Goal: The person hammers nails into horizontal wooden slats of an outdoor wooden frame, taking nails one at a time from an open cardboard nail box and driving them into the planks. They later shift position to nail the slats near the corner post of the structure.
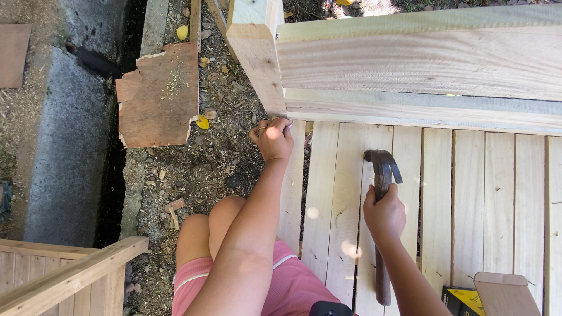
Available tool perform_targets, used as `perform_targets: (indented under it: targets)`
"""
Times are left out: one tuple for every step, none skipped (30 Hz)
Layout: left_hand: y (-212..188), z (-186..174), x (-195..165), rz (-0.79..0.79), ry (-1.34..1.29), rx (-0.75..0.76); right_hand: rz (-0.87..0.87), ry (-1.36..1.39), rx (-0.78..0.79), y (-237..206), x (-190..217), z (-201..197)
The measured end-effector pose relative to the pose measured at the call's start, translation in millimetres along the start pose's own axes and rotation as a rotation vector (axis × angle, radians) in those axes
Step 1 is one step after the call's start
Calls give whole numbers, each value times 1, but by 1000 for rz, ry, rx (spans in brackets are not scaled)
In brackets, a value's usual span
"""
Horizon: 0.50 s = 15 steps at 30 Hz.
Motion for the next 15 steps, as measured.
perform_targets:
  targets:
    - [0, 0, -1, -1, 0, -2, -1, 5, 3, 0, 0, 0]
    - [1, 0, -2, 1, 2, -1, 1, 2, 2, 0, 0, -1]
    - [1, -1, -3, 3, 5, 0, 4, 1, 2, 1, 0, -1]
    - [2, -1, -4, 5, 7, 1, 8, -1, 1, 1, 0, -2]
    - [2, -1, -5, -1, 10, 14, 3, -1, 0, 1, 0, -2]
    - [3, -2, -5, -8, 14, 27, -1, -1, 0, 1, 0, -3]
    - [3, -2, -5, -15, 17, 40, -5, -2, 0, 1, 1, -3]
    - [3, -2, -5, -36, -12, 41, -4, -4, 0, 1, 1, -3]
    - [3, -3, -4, -56, -41, 43, -2, -5, 0, 1, 1, -3]
    - [3, -3, -3, -76, -70, 45, 0, -8, 1, 1, 1, -3]
    - [3, -3, -3, -79, -71, 51, 1, -7, 1, 1, 2, -3]
    - [3, -3, -3, -82, -72, 56, 3, -7, 0, 0, 2, -2]
    - [3, -2, -2, -86, -73, 62, 4, -9, 0, 0, 2, -2]
    - [3, -2, -2, -81, -63, 60, -1, -3, -8, 0, 3, -2]
    - [3, -2, -2, -75, -52, 57, -7, 3, -15, -1, 3, -2]
Point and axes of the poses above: each hand's wrist, its own y-axis towards the middle knuckle, its own z-axis out of the palm, x = y × z, the point moved 5 cm from there along y, towards the middle knuckle, and after that the axes turned 9 degrees about z, right-handed, at the moved point
